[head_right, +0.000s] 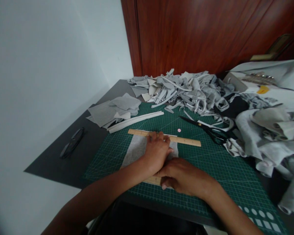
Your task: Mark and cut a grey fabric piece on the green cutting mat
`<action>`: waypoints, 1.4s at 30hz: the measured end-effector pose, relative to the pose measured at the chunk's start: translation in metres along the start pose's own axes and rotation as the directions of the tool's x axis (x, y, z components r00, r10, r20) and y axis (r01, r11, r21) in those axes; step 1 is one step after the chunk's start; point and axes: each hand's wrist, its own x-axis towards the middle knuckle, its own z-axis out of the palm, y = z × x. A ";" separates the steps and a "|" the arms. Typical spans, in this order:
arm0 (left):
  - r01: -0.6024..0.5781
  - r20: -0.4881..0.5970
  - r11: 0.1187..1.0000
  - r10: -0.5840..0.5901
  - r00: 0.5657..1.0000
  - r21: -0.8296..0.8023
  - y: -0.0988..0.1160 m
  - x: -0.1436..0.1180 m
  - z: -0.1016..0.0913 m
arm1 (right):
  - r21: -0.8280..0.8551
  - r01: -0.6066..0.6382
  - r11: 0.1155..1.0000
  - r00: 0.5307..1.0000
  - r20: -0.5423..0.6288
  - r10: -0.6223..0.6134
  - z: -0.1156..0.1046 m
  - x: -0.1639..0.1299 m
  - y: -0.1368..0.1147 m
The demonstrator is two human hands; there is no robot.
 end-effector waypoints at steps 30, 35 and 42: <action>0.003 0.043 0.999 -0.002 0.999 -0.033 -0.001 0.000 -0.006 | 0.029 0.022 0.999 1.000 -0.007 -0.022 0.002 0.000 0.005; 0.003 0.039 1.000 -0.002 0.999 -0.026 -0.001 0.001 -0.004 | 0.007 -0.004 1.000 1.000 -0.004 0.004 -0.001 0.000 0.001; 0.005 0.042 0.999 -0.004 0.999 -0.036 -0.001 0.000 -0.004 | 0.015 0.003 1.000 1.000 -0.005 -0.003 0.000 0.000 0.001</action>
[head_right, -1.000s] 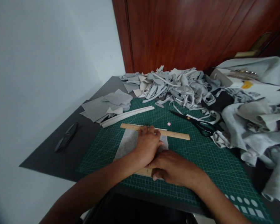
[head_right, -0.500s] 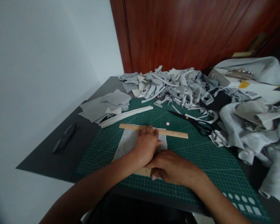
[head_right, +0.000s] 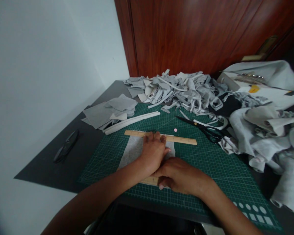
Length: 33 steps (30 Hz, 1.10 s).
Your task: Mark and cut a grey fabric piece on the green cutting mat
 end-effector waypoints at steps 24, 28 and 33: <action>0.011 0.008 1.000 -0.011 1.000 0.015 0.001 0.001 0.002 | 0.028 -0.007 1.000 1.000 -0.006 0.007 0.002 0.001 0.003; 0.012 0.004 1.000 -0.012 1.000 0.029 0.002 0.001 0.003 | 0.008 -0.017 1.000 1.000 -0.013 0.017 0.003 0.001 0.002; 0.013 0.002 1.000 -0.013 1.000 0.024 0.002 0.001 0.003 | -0.014 -0.024 1.000 1.000 -0.018 0.024 0.004 0.000 0.002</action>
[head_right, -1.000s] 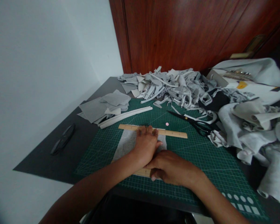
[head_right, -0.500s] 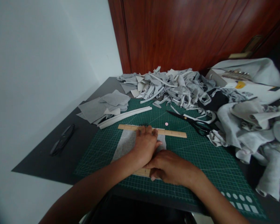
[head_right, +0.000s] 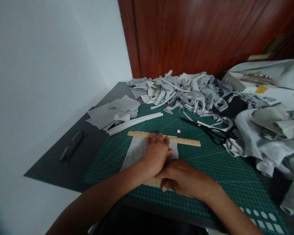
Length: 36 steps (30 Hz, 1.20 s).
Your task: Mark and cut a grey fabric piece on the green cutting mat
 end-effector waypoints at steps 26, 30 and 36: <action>-0.009 0.012 1.000 0.009 1.000 -0.003 0.000 0.001 -0.002 | 0.001 -0.002 1.000 1.000 -0.001 0.002 0.000 -0.001 0.001; -0.022 -0.005 1.000 0.022 1.000 0.005 -0.001 0.000 -0.002 | 0.016 0.032 0.999 0.999 0.016 -0.032 0.000 0.001 0.000; -0.079 -0.021 0.997 0.079 0.997 0.010 -0.007 -0.001 -0.009 | 0.013 0.032 0.999 0.999 0.003 -0.032 0.000 0.001 0.002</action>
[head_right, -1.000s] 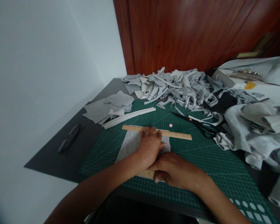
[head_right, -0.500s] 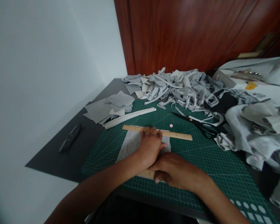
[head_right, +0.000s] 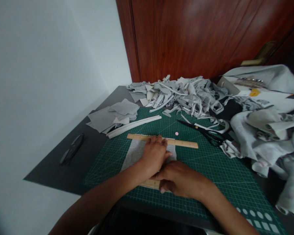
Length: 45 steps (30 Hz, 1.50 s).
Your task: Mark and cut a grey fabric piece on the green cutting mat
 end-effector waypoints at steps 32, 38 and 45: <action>-0.108 -0.156 0.994 0.103 0.982 -0.025 -0.019 -0.019 0.029 | 0.079 -0.458 0.885 0.678 -0.614 0.405 -0.042 -0.028 0.120; -0.097 -0.187 0.995 0.096 0.978 0.004 -0.017 -0.021 0.030 | 0.108 -0.563 0.820 0.655 -0.547 0.522 -0.049 -0.034 0.134; -0.106 -0.169 0.994 0.103 0.980 -0.008 -0.018 -0.020 0.028 | 0.106 -0.626 0.772 0.618 -0.536 0.575 -0.056 -0.045 0.133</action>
